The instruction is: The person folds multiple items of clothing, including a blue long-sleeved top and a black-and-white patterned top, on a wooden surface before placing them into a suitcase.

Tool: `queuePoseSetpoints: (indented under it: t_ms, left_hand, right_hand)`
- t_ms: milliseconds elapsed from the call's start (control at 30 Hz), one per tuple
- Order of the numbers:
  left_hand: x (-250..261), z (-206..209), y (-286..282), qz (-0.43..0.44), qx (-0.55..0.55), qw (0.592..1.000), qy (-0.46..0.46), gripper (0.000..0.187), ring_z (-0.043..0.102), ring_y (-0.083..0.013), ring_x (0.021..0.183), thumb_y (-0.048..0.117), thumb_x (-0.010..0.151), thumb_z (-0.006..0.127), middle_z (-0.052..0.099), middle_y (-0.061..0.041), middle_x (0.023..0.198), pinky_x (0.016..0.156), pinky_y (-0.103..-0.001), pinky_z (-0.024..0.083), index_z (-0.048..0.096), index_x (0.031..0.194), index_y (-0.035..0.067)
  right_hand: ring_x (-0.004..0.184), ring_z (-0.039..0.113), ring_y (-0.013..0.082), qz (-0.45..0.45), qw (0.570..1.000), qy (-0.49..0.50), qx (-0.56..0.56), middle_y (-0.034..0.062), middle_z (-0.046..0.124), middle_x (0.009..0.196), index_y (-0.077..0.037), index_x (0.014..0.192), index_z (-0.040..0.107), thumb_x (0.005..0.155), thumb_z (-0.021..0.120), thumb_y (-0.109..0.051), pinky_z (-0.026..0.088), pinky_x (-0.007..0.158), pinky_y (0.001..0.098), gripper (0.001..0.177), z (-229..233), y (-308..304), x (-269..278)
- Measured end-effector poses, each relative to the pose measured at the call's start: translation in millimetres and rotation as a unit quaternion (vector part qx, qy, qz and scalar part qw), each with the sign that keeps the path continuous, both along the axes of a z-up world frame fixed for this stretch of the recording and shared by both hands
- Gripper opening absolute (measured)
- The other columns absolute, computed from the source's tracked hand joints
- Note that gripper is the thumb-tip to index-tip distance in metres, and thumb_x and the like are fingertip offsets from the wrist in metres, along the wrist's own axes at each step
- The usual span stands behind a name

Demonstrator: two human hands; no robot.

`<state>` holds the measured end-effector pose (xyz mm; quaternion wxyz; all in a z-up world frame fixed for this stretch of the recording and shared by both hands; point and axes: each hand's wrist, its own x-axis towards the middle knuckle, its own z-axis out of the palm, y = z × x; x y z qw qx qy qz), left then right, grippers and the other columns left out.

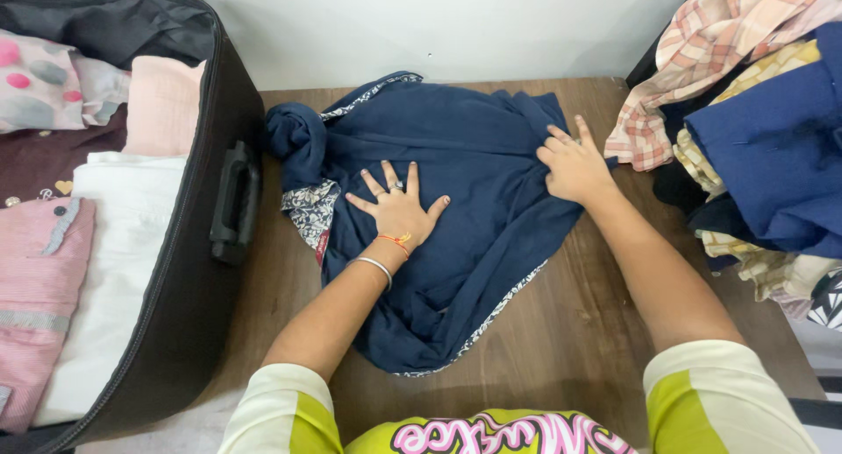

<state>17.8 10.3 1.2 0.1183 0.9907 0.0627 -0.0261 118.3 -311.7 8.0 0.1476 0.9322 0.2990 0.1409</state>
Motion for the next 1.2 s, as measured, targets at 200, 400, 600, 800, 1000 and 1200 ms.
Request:
queuePoseSetpoints:
  t_ms: [200, 400, 600, 800, 1000, 1200]
  left_hand:
    - [26.6, -29.2, 20.1, -0.219, -0.001, 0.972, -0.081, 0.086, 0.007, -0.05, 0.154, 0.081, 0.086, 0.047, 0.017, -0.015, 0.17, 0.111, -0.082, -0.002, 0.034, 0.158, 0.036]
    - [21.3, -19.3, 19.9, -0.301, 0.004, 0.953, -0.022, 0.091, 0.006, -0.0423, 0.157, 0.08, 0.081, 0.057, 0.009, -0.011, 0.172, 0.113, -0.081, -0.002, 0.028, 0.159, 0.043]
    - [-47.8, 41.5, 55.0, -0.301, 0.051, 0.918, 0.252, 0.133, -0.021, -0.0408, 0.155, 0.063, 0.06, 0.086, -0.022, -0.008, 0.17, 0.111, -0.079, -0.004, 0.001, 0.161, 0.048]
    - [-93.4, 57.5, 91.7, -0.205, 0.051, 0.942, 0.261, 0.1, 0.019, -0.0413, 0.153, 0.025, 0.067, 0.079, 0.017, 0.001, 0.172, 0.113, -0.059, 0.038, 0.036, 0.154, 0.045]
    - [-36.5, 29.2, 78.6, -0.217, -0.012, 0.974, -0.067, 0.033, 0.065, -0.0291, 0.121, 0.037, 0.093, 0.065, 0.07, -0.007, 0.127, 0.104, -0.041, 0.052, 0.071, 0.119, 0.016]
    - [25.9, -14.1, 41.6, -0.097, 0.02, 0.986, -0.137, 0.067, 0.024, -0.033, 0.149, 0.054, 0.097, 0.052, 0.028, -0.01, 0.164, 0.118, -0.06, 0.015, 0.037, 0.154, 0.022]
  right_hand:
    - [0.113, 0.066, 0.0329, -0.205, 0.961, 0.183, -0.013, 0.0123, 0.074, 0.107, -0.011, 0.1, 0.074, 0.071, 0.071, -0.029, 0.056, 0.093, 0.042, 0.034, 37.3, -23.1, -75.3]
    - [0.087, 0.078, 0.028, -0.253, 0.737, 0.623, -0.069, 0.0151, 0.074, 0.088, 0.0, 0.097, 0.068, 0.081, 0.076, -0.059, 0.065, 0.078, 0.0392, 0.062, 63.4, -11.6, -129.4]
    - [0.074, 0.071, 0.0192, -0.205, 0.764, 0.588, 0.167, 0.0111, 0.075, 0.079, -0.005, 0.097, 0.074, 0.088, 0.067, -0.051, 0.057, 0.066, 0.033, 0.048, 37.8, -46.4, -95.2]
    - [0.059, 0.064, 0.0181, -0.244, 0.784, 0.376, 0.431, 0.0115, 0.069, 0.074, 0.004, 0.092, 0.069, 0.089, 0.073, -0.043, 0.052, 0.054, 0.0313, 0.047, -17.0, -54.6, -8.1]
    - [0.066, 0.069, 0.0217, -0.226, 0.798, 0.413, 0.375, 0.0141, 0.073, 0.076, 0.005, 0.086, 0.073, 0.065, 0.094, -0.042, 0.055, 0.061, 0.0353, 0.056, -28.3, 17.5, 1.4]
    - [0.082, 0.073, 0.029, -0.148, 0.778, 0.213, 0.572, 0.0205, 0.077, 0.09, 0.003, 0.09, 0.07, 0.075, 0.078, -0.022, 0.055, 0.073, 0.0367, 0.03, -14.1, 62.5, -25.7]
